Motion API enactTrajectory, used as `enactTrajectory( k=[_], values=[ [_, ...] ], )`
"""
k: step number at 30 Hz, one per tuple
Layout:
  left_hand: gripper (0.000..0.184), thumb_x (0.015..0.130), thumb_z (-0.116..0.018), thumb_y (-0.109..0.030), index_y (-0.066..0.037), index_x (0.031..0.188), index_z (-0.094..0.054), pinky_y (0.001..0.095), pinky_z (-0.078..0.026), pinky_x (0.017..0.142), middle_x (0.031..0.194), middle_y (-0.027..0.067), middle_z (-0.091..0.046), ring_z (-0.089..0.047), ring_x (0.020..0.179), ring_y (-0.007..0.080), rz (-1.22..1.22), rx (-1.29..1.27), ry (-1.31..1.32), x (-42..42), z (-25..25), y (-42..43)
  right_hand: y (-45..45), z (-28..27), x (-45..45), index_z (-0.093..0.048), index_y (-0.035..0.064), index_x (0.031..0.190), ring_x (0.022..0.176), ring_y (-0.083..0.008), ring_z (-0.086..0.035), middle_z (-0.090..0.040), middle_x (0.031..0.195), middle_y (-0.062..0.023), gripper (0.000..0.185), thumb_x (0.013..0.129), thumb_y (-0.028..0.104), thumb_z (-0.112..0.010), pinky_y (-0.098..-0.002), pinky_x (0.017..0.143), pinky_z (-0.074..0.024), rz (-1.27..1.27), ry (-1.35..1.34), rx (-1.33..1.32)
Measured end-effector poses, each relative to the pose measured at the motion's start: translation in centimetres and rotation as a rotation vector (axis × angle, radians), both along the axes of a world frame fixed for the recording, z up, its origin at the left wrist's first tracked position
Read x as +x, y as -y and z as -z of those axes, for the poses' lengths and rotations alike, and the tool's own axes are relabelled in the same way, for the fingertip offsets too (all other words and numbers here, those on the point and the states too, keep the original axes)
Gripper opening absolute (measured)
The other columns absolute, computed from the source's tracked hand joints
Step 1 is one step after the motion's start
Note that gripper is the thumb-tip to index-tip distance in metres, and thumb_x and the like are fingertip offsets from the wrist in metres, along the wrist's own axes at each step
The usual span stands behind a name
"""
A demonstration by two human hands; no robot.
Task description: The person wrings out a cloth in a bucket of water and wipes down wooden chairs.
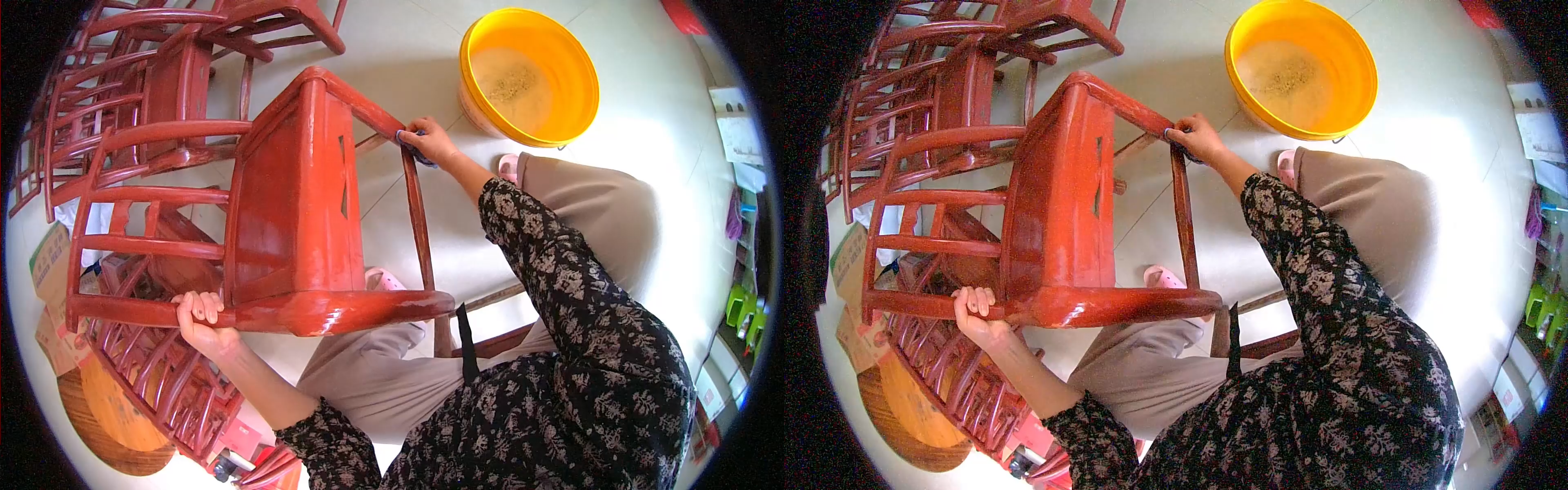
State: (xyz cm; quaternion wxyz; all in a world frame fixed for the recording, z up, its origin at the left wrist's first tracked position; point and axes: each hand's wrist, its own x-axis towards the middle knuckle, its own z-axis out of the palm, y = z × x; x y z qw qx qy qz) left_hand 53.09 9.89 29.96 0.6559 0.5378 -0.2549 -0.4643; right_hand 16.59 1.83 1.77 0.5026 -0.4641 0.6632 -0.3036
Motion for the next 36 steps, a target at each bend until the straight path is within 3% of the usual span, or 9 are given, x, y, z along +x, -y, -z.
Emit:
enactTrajectory(
  k=[7, 12, 15, 18, 21, 36],
  values=[
    [0.009, 0.083, -0.049, -0.003, -0.012, 0.078, -0.047, 0.0239, -0.031, 0.046, 0.052, -0.0042, -0.032, -0.031, 0.039, 0.0076, 0.004, 0.005, 0.015, -0.3, -0.1, 0.0, 0.5, 1.3, 0.0, -0.058, 0.0009, 0.106, 0.092, -0.0258, -0.057, -0.059, 0.1, -0.0176, 0.047, 0.075, 0.037, -0.061, -0.034, 0.083, -0.0439, -0.025, 0.089, -0.034],
    [0.009, 0.083, -0.049, -0.004, -0.012, 0.078, -0.047, 0.0235, -0.031, 0.046, 0.052, -0.0044, -0.032, -0.031, 0.039, 0.0075, 0.046, -0.006, 0.0, -0.4, -0.2, 0.0, 0.5, 0.6, -0.2, -0.057, 0.0002, 0.112, 0.086, -0.0205, -0.059, -0.063, 0.093, -0.0146, 0.046, 0.078, 0.031, -0.057, -0.0317, 0.08, -0.0453, -0.121, 0.258, -0.004],
    [0.009, 0.084, -0.049, -0.005, -0.012, 0.078, -0.048, 0.0233, -0.031, 0.046, 0.052, -0.0046, -0.032, -0.032, 0.039, 0.0075, 0.045, -0.005, -0.012, -0.7, -0.3, 0.1, 0.1, 0.5, -0.1, -0.056, -0.0011, 0.112, 0.081, -0.015, -0.056, -0.061, 0.09, -0.0082, 0.042, 0.08, 0.025, -0.051, -0.028, 0.076, -0.0453, -0.098, 0.252, -0.002],
    [0.009, 0.083, -0.049, -0.005, -0.012, 0.079, -0.049, 0.0233, -0.031, 0.045, 0.052, -0.0047, -0.032, -0.032, 0.039, 0.0074, 0.051, -0.01, -0.009, -0.9, -0.3, 0.0, -0.2, 1.1, 0.1, -0.056, 0.001, 0.113, 0.081, -0.0149, -0.056, -0.061, 0.09, -0.0072, 0.039, 0.081, 0.021, -0.048, -0.0282, 0.076, -0.0454, -0.076, 0.186, -0.082],
    [0.008, 0.083, -0.05, -0.005, -0.013, 0.08, -0.051, 0.0234, -0.031, 0.045, 0.051, -0.0048, -0.033, -0.032, 0.039, 0.0074, 0.031, -0.014, 0.013, -0.9, -0.3, 0.0, -0.3, 2.1, -0.3, -0.059, 0.0015, 0.109, 0.086, -0.0195, -0.06, -0.064, 0.094, -0.012, 0.036, 0.08, 0.021, -0.051, -0.0311, 0.08, -0.0455, -0.034, 0.248, 0.017],
    [0.009, 0.082, -0.051, -0.004, -0.012, 0.079, -0.049, 0.023, -0.031, 0.045, 0.051, -0.0047, -0.033, -0.031, 0.038, 0.0073, 0.022, -0.017, 0.023, -0.5, -0.1, 0.1, -1.3, 1.1, -0.3, -0.059, 0.0039, 0.109, 0.092, -0.0194, -0.058, -0.063, 0.099, -0.0125, 0.039, 0.08, 0.03, -0.055, -0.0296, 0.084, -0.0431, -0.037, 0.238, -0.042]
  ],
)
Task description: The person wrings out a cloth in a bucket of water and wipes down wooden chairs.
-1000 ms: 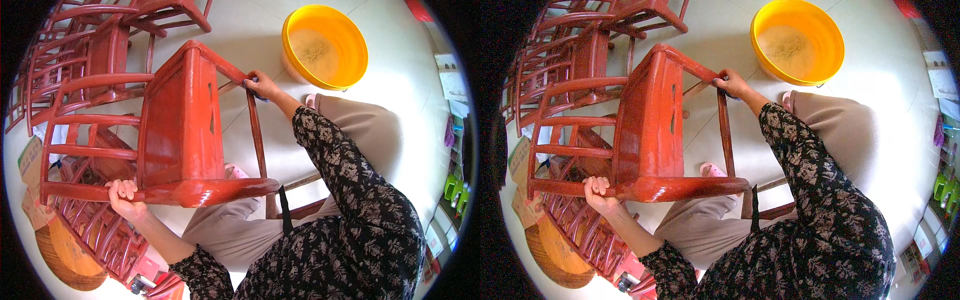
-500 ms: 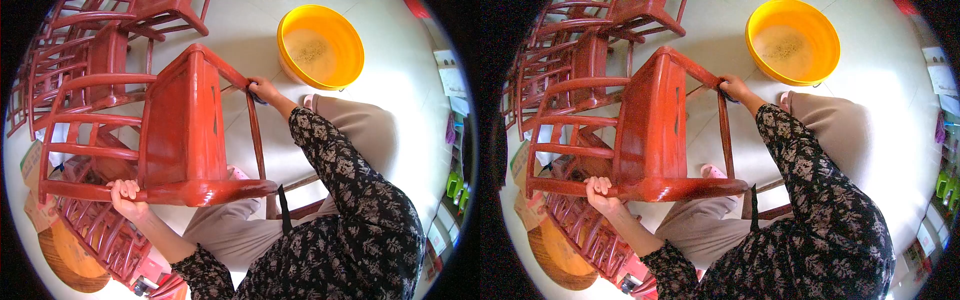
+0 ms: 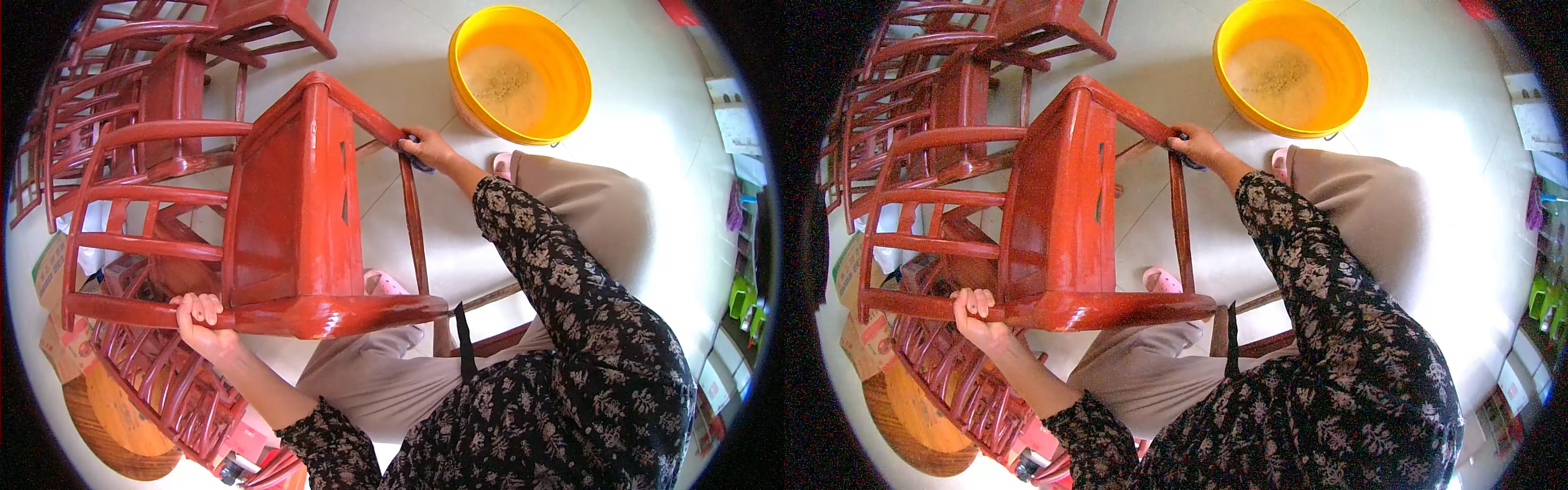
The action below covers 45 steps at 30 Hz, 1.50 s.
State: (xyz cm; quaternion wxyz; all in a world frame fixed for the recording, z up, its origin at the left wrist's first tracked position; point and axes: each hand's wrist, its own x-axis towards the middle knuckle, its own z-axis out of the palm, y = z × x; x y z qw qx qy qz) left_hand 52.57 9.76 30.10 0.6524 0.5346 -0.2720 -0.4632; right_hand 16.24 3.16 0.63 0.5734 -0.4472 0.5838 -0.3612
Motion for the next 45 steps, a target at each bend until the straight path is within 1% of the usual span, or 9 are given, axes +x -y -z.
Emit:
enactTrajectory(
  k=[16, 18, 25, 27, 30, 35, 37, 44, 45],
  values=[
    [0.009, 0.083, -0.05, -0.003, -0.011, 0.08, -0.048, 0.0232, -0.03, 0.044, 0.052, -0.0043, -0.033, -0.031, 0.039, 0.0074, 0.013, -0.01, -0.006, 0.2, 0.0, 0.1, -0.2, 0.6, -0.3, -0.058, 0.0012, 0.11, 0.095, -0.021, -0.058, -0.063, 0.101, -0.0138, 0.042, 0.081, 0.032, -0.055, -0.0304, 0.088, -0.0416, -0.043, 0.051, -0.023],
    [0.009, 0.083, -0.051, -0.003, -0.011, 0.079, -0.047, 0.0233, -0.03, 0.044, 0.052, -0.0044, -0.033, -0.031, 0.039, 0.0073, 0.01, -0.01, -0.009, 0.4, 0.2, 0.1, -0.8, 1.2, -0.1, -0.059, 0.0008, 0.106, 0.092, -0.0206, -0.058, -0.063, 0.096, -0.0136, 0.041, 0.078, 0.03, -0.058, -0.0309, 0.085, -0.0428, 0.225, 0.065, 0.031],
    [0.011, 0.082, -0.052, -0.005, -0.012, 0.077, -0.045, 0.0231, -0.029, 0.044, 0.052, -0.0047, -0.033, -0.031, 0.039, 0.0069, -0.03, 0.016, -0.006, 0.5, 0.3, 0.1, -2.1, 0.4, 0.8, -0.063, 0.0017, 0.089, 0.085, -0.0239, -0.059, -0.062, 0.09, -0.0154, 0.027, 0.073, 0.024, -0.063, -0.0344, 0.074, -0.0462, 0.335, -0.095, 0.102],
    [0.011, 0.082, -0.052, -0.005, -0.012, 0.077, -0.045, 0.0233, -0.029, 0.044, 0.052, -0.0047, -0.033, -0.031, 0.039, 0.0069, -0.035, 0.02, -0.006, 0.4, 0.2, 0.1, -1.3, 0.2, 1.6, -0.063, 0.0014, 0.086, 0.084, -0.0272, -0.059, -0.061, 0.088, -0.0165, 0.021, 0.076, 0.02, -0.061, -0.0352, 0.074, -0.0464, 0.496, -0.159, -0.111],
    [0.01, 0.082, -0.052, -0.005, -0.012, 0.077, -0.046, 0.0237, -0.03, 0.044, 0.052, -0.0047, -0.034, -0.032, 0.039, 0.0071, -0.026, 0.016, -0.006, 0.6, 0.4, 0.1, 0.0, -1.5, 2.3, -0.063, 0.0017, 0.089, 0.083, -0.0297, -0.058, -0.061, 0.088, -0.0162, 0.019, 0.077, 0.017, -0.06, -0.0356, 0.075, -0.0458, 0.259, -0.128, -0.124],
    [0.007, 0.083, -0.051, -0.005, -0.012, 0.08, -0.05, 0.0236, -0.031, 0.044, 0.052, -0.0047, -0.034, -0.033, 0.039, 0.0077, 0.01, -0.006, -0.04, 0.8, 0.5, 0.1, 0.5, -1.9, 1.4, -0.061, 0.0038, 0.099, 0.09, -0.0314, -0.057, -0.059, 0.097, -0.0175, 0.026, 0.078, 0.018, -0.061, -0.0372, 0.08, -0.045, 0.225, -0.351, -0.156],
    [0.006, 0.083, -0.051, -0.006, -0.012, 0.083, -0.052, 0.0234, -0.032, 0.044, 0.052, -0.0044, -0.035, -0.033, 0.039, 0.0079, 0.021, -0.009, -0.034, 0.8, 0.5, 0.0, 0.7, -1.8, 0.6, -0.06, 0.0041, 0.104, 0.095, -0.0313, -0.057, -0.058, 0.1, -0.0185, 0.029, 0.078, 0.018, -0.059, -0.0381, 0.083, -0.0443, -0.019, -0.301, -0.151],
    [0.009, 0.081, -0.052, -0.004, -0.012, 0.081, -0.051, 0.0224, -0.03, 0.042, 0.052, -0.0039, -0.036, -0.033, 0.038, 0.0078, -0.06, -0.009, -0.041, -0.5, 0.1, 0.1, -0.3, -1.2, -0.3, -0.06, 0.0022, 0.102, 0.094, -0.0288, -0.058, -0.06, 0.101, -0.0183, 0.027, 0.079, 0.015, -0.054, -0.038, 0.083, -0.0442, -0.011, -0.292, -0.274],
    [0.009, 0.08, -0.052, -0.003, -0.013, 0.081, -0.05, 0.0223, -0.03, 0.041, 0.052, -0.0039, -0.036, -0.033, 0.038, 0.0078, -0.06, -0.01, -0.039, -0.4, 0.3, 0.2, -0.1, -1.4, -0.5, -0.06, 0.0017, 0.102, 0.092, -0.0278, -0.059, -0.061, 0.099, -0.0177, 0.027, 0.079, 0.014, -0.053, -0.0372, 0.081, -0.0449, 0.08, -0.273, -0.069]
  ],
)
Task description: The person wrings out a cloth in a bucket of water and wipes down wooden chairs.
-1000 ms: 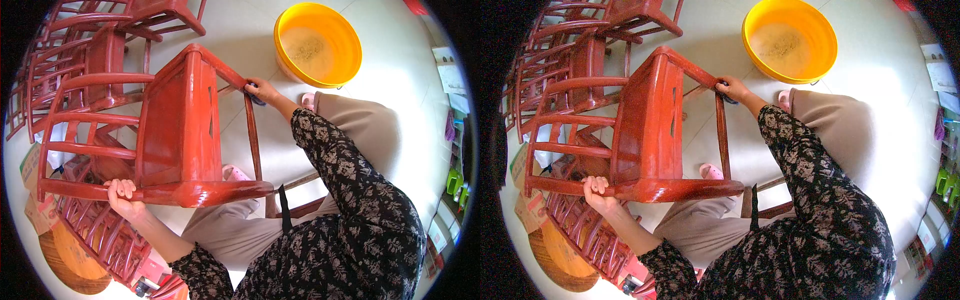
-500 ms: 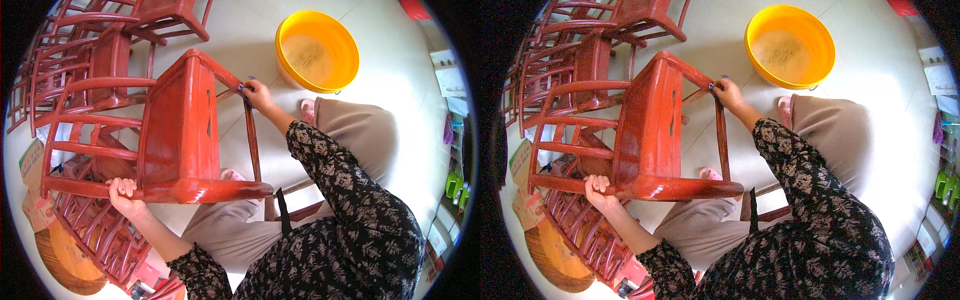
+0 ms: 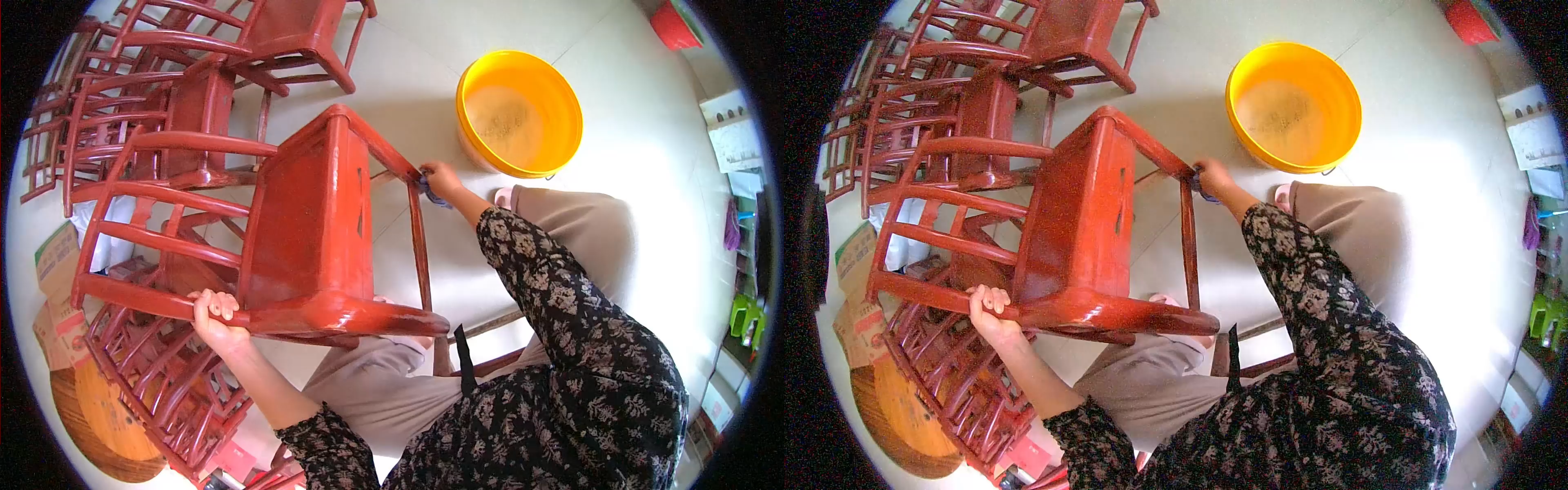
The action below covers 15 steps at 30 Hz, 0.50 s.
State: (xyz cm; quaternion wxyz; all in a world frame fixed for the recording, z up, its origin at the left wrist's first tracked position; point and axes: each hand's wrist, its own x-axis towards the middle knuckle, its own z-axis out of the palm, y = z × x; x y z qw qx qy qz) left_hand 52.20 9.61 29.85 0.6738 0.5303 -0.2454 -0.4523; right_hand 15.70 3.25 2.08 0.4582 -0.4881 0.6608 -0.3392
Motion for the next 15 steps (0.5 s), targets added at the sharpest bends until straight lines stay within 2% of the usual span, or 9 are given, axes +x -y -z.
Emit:
enactTrajectory(
  k=[1, 2, 3, 5, 8, 9, 11, 13, 15],
  values=[
    [0.01, 0.08, -0.052, -0.003, -0.013, 0.08, -0.05, 0.0222, -0.029, 0.041, 0.052, -0.0038, -0.037, -0.033, 0.038, 0.0077, -0.002, 0.003, 0.002, 0.1, 0.0, 0.0, 0.3, -0.8, -0.1, -0.06, 0.0013, 0.101, 0.09, -0.0267, -0.06, -0.062, 0.097, -0.0172, 0.026, 0.079, 0.013, -0.052, -0.0364, 0.079, -0.0455, 0.114, 0.032, 0.192],
    [0.011, 0.08, -0.052, -0.003, -0.013, 0.08, -0.049, 0.022, -0.03, 0.041, 0.052, -0.0037, -0.036, -0.033, 0.038, 0.0077, -0.012, 0.016, 0.009, -0.2, -0.3, 0.1, 1.1, -2.1, 0.3, -0.059, 0.0007, 0.1, 0.085, -0.026, -0.061, -0.063, 0.09, -0.0152, 0.026, 0.081, 0.016, -0.051, -0.0341, 0.076, -0.0466, 0.239, 0.112, 0.141],
    [0.011, 0.08, -0.052, -0.003, -0.013, 0.08, -0.049, 0.022, -0.03, 0.041, 0.052, -0.0037, -0.036, -0.033, 0.038, 0.0077, -0.018, 0.006, 0.002, 0.0, -0.3, 0.0, 2.2, -3.6, 0.9, -0.059, 0.0007, 0.1, 0.085, -0.026, -0.061, -0.063, 0.09, -0.0152, 0.026, 0.081, 0.016, -0.051, -0.0341, 0.076, -0.0466, 0.234, 0.106, 0.131],
    [0.01, 0.08, -0.052, -0.003, -0.013, 0.081, -0.048, 0.0218, -0.03, 0.041, 0.052, -0.0038, -0.036, -0.033, 0.038, 0.0078, -0.018, 0.019, 0.016, 0.1, -0.2, -0.1, 4.6, -6.2, 2.4, -0.059, 0.0002, 0.101, 0.09, -0.0267, -0.059, -0.061, 0.096, -0.0157, 0.029, 0.083, 0.021, -0.052, -0.0339, 0.079, -0.0451, 0.332, 0.409, -0.027],
    [0.011, 0.079, -0.053, -0.003, -0.013, 0.081, -0.047, 0.022, -0.032, 0.041, 0.052, -0.0038, -0.035, -0.034, 0.038, 0.0079, -0.034, 0.053, 0.002, -0.4, -0.5, -0.1, 6.7, -8.9, 5.2, -0.058, -0.0006, 0.103, 0.102, -0.0301, -0.051, -0.055, 0.108, -0.0185, 0.034, 0.085, 0.027, -0.051, -0.0369, 0.088, -0.0398, 0.213, 0.196, -0.358],
    [0.011, 0.079, -0.053, -0.003, -0.013, 0.081, -0.047, 0.022, -0.032, 0.041, 0.052, -0.0038, -0.035, -0.034, 0.038, 0.0079, -0.037, 0.042, 0.001, -0.6, -0.7, -0.1, 7.1, -7.5, 5.9, -0.057, -0.0006, 0.103, 0.099, -0.0339, -0.05, -0.055, 0.105, -0.0193, 0.033, 0.086, 0.026, -0.049, -0.0388, 0.088, -0.0398, 0.18, -0.054, -0.47],
    [0.013, 0.078, -0.054, -0.003, -0.013, 0.079, -0.046, 0.0226, -0.033, 0.04, 0.052, -0.0036, -0.035, -0.035, 0.038, 0.0081, -0.015, 0.027, 0.018, -1.2, -1.0, 0.0, 6.2, -6.1, 5.4, -0.057, 0.0007, 0.103, 0.098, -0.0355, -0.049, -0.056, 0.103, -0.0207, 0.03, 0.087, 0.024, -0.046, -0.0404, 0.088, -0.039, 0.167, -0.146, -0.377],
    [0.014, 0.077, -0.054, -0.002, -0.012, 0.078, -0.044, 0.0229, -0.034, 0.04, 0.052, -0.003, -0.035, -0.036, 0.039, 0.0084, -0.036, 0.028, -0.021, -1.8, -1.3, 0.0, 4.2, -1.3, 4.0, -0.061, 0.0007, 0.095, 0.094, -0.0356, -0.054, -0.06, 0.094, -0.0213, 0.029, 0.087, 0.024, -0.046, -0.0419, 0.084, -0.0425, 0.015, -0.406, -0.165],
    [0.015, 0.077, -0.054, -0.002, -0.011, 0.076, -0.043, 0.0227, -0.034, 0.04, 0.053, -0.0027, -0.035, -0.036, 0.039, 0.0086, -0.086, 0.021, 0.003, -1.7, -1.1, 0.1, 1.9, 0.8, 2.1, -0.065, 0.0018, 0.087, 0.088, -0.0355, -0.06, -0.062, 0.087, -0.0225, 0.028, 0.085, 0.025, -0.048, -0.0432, 0.077, -0.0467, -0.211, -0.54, 0.254]
  ],
)
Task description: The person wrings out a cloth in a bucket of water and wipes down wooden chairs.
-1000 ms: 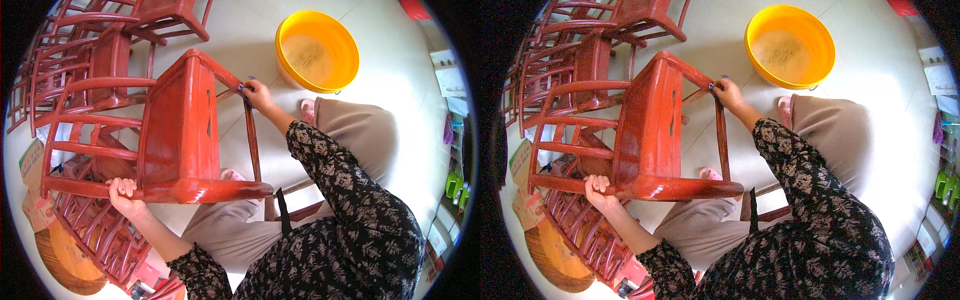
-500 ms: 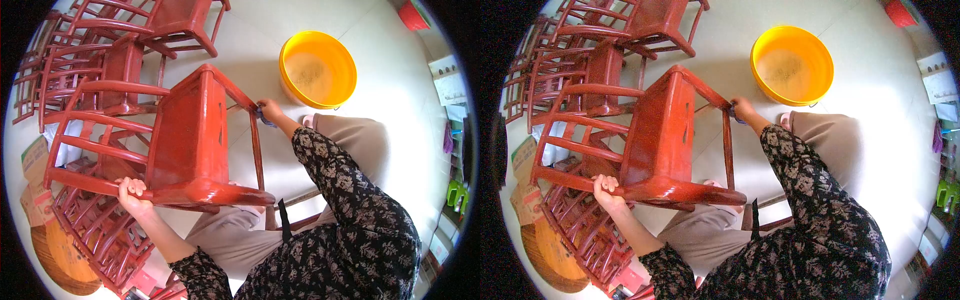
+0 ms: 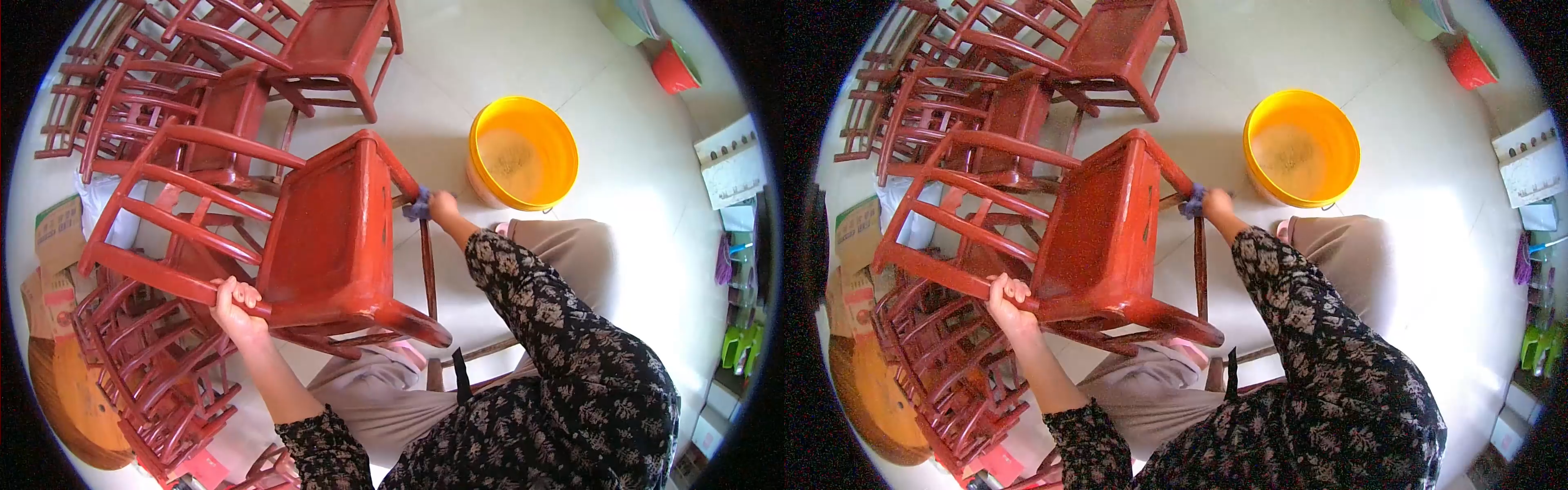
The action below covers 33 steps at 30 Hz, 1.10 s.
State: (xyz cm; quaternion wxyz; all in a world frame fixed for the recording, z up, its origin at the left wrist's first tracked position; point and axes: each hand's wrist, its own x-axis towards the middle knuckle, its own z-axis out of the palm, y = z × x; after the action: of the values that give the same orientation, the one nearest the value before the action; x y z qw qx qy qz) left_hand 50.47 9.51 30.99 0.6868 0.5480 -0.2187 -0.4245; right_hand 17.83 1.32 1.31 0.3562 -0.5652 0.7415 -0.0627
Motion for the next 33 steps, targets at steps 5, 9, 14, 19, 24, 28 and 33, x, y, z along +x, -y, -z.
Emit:
enactTrajectory(
  k=[5, 9, 14, 19, 24, 28, 33],
  values=[
    [0.016, 0.074, -0.055, -0.001, -0.011, 0.073, -0.042, 0.0227, -0.033, 0.038, 0.054, -0.0014, -0.038, -0.036, 0.04, 0.0088, -0.022, -0.012, -0.025, 0.9, 0.9, 0.0, -3.1, -3.7, -0.7, -0.066, 0.0012, 0.085, 0.086, -0.034, -0.063, -0.063, 0.088, -0.0233, 0.028, 0.081, 0.026, -0.053, -0.0409, 0.071, -0.0493, 0.14, 0.164, -0.015],
    [0.017, 0.074, -0.055, 0.0, -0.01, 0.072, -0.041, 0.0228, -0.033, 0.038, 0.054, -0.0009, -0.039, -0.036, 0.04, 0.0089, -0.09, -0.014, -0.046, 0.5, 0.7, 0.1, -4.2, -10.0, 1.2, -0.064, 0.0056, 0.09, 0.082, -0.0284, -0.062, -0.062, 0.086, -0.0169, 0.026, 0.083, 0.026, -0.049, -0.0381, 0.068, -0.0488, -0.222, 0.319, -0.001],
    [0.02, 0.071, -0.055, 0.001, -0.01, 0.064, -0.04, 0.0246, -0.033, 0.035, 0.048, 0.0008, -0.038, -0.036, 0.036, 0.0108, -0.119, -0.016, -0.084, 0.2, 1.6, 0.8, -7.0, -12.1, 2.8, -0.062, 0.0097, 0.094, 0.079, -0.0221, -0.06, -0.061, 0.087, -0.0115, 0.025, 0.085, 0.025, -0.045, -0.0373, 0.064, -0.0477, -0.255, 0.318, 0.431],
    [0.02, 0.073, -0.056, 0.0, -0.009, 0.065, -0.04, 0.026, -0.034, 0.038, 0.051, 0.0005, -0.04, -0.039, 0.038, 0.0115, -0.084, -0.093, -0.079, 0.7, 3.4, 1.1, -10.4, -12.4, 3.5, -0.062, 0.0124, 0.095, 0.072, -0.0181, -0.06, -0.062, 0.083, -0.0067, 0.023, 0.086, 0.025, -0.045, -0.0362, 0.06, -0.0477, -0.25, 0.355, 0.596],
    [0.017, 0.07, -0.055, 0.003, -0.007, 0.069, -0.042, 0.026, -0.035, 0.037, 0.05, 0.001, -0.04, -0.039, 0.037, 0.0119, -0.083, -0.047, -0.146, -0.2, 2.7, 1.1, -10.3, -17.1, 2.7, -0.06, 0.0082, 0.092, 0.079, -0.0209, -0.056, -0.06, 0.089, -0.0069, 0.025, 0.085, 0.03, -0.05, -0.0367, 0.069, -0.0442, 0.275, 0.624, 0.732],
    [0.017, 0.07, -0.056, 0.004, -0.007, 0.069, -0.043, 0.0253, -0.033, 0.035, 0.049, 0.0013, -0.041, -0.04, 0.037, 0.0117, -0.047, -0.07, -0.188, -2.2, 1.6, 1.4, -8.8, -20.7, 4.5, -0.06, 0.0108, 0.092, 0.079, -0.0222, -0.058, -0.062, 0.086, -0.0072, 0.026, 0.087, 0.033, -0.049, -0.0371, 0.074, -0.0456, 0.613, 0.972, 0.596],
    [0.02, 0.071, -0.059, 0.003, -0.008, 0.074, -0.042, 0.0268, -0.033, 0.035, 0.053, 0.0012, -0.042, -0.04, 0.037, 0.0122, 0.056, -0.098, -0.032, -6.4, 0.4, 2.4, -7.5, -19.8, 4.2, -0.06, 0.0048, 0.09, 0.07, -0.0243, -0.059, -0.062, 0.081, -0.0102, 0.021, 0.086, 0.022, -0.05, -0.0396, 0.068, -0.0492, 0.699, 1.186, 0.453]
  ],
)
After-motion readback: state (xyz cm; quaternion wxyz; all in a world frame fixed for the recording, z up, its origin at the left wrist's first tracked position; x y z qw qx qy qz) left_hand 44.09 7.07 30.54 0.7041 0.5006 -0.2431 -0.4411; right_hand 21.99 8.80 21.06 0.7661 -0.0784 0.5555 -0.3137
